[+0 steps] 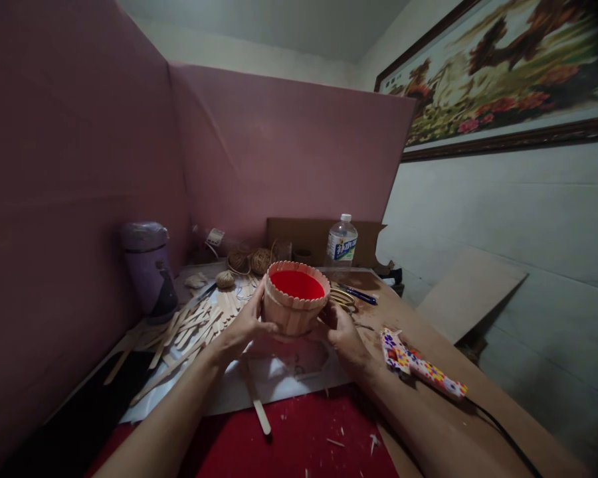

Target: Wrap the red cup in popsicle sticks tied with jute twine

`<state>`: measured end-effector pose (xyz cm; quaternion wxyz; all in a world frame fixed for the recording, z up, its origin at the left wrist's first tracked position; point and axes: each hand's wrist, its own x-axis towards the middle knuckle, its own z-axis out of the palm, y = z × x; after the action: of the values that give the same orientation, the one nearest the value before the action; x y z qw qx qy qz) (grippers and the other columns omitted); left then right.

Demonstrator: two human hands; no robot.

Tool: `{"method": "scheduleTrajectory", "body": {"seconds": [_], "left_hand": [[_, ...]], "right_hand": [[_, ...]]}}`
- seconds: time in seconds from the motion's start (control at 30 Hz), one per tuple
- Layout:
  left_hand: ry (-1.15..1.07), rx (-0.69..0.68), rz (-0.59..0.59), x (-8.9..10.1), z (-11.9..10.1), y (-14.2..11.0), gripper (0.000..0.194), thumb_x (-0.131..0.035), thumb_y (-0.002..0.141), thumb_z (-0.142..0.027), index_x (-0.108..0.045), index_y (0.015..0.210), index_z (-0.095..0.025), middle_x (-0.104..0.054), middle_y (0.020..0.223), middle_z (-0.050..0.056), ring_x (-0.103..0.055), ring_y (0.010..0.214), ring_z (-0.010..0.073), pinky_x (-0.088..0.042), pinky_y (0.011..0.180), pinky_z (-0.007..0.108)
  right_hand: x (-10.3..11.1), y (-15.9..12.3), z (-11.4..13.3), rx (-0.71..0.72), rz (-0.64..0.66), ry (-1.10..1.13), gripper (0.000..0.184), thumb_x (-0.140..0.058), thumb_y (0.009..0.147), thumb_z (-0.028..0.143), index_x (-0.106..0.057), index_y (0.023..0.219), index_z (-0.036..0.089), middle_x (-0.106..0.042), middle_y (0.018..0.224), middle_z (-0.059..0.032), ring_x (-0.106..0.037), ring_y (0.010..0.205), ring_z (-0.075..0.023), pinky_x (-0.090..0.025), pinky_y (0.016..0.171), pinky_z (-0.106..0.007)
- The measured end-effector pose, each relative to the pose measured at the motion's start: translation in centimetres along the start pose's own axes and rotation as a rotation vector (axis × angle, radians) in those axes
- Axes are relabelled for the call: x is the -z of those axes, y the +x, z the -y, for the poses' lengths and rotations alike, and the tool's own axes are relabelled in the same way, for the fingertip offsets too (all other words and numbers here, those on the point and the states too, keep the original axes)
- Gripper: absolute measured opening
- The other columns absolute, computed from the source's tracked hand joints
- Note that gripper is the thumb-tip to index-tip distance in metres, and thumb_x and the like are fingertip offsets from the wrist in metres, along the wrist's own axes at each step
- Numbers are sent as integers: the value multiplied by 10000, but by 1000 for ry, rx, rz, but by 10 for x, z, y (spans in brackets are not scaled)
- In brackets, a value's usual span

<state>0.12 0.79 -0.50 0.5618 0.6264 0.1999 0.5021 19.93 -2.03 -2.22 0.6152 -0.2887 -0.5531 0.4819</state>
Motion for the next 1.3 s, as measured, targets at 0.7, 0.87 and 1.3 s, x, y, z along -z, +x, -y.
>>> {"method": "scheduleTrajectory", "body": {"seconds": [0.7,0.87,1.3], "left_hand": [[106,127,-581,23,13,10,293,-764,569,-304,-632,783,-153,-648,761,16,-586,725,150,-434,693,278],[192,148,-570,18,15,11,220,-759,517,-269,-605,619,-149,-596,595,-9,-554,616,141,-413,617,267],[153,125,-534,9,7,10,276,-622,468,-142,-659,740,-171,-685,667,15,-628,695,200,-441,623,290]], "right_hand": [[12,4,-19,75,-379,-233,278,-579,739,285,-624,1001,203,-678,1065,-85,-619,1003,-234,-480,925,-441],[15,5,-23,95,-410,-324,244,-498,767,286,-630,952,197,-666,1018,-82,-598,964,-238,-476,905,-454],[8,-4,-16,128,-253,-453,390,-446,562,114,-696,841,219,-695,905,-40,-598,879,-229,-481,878,-398]]}}
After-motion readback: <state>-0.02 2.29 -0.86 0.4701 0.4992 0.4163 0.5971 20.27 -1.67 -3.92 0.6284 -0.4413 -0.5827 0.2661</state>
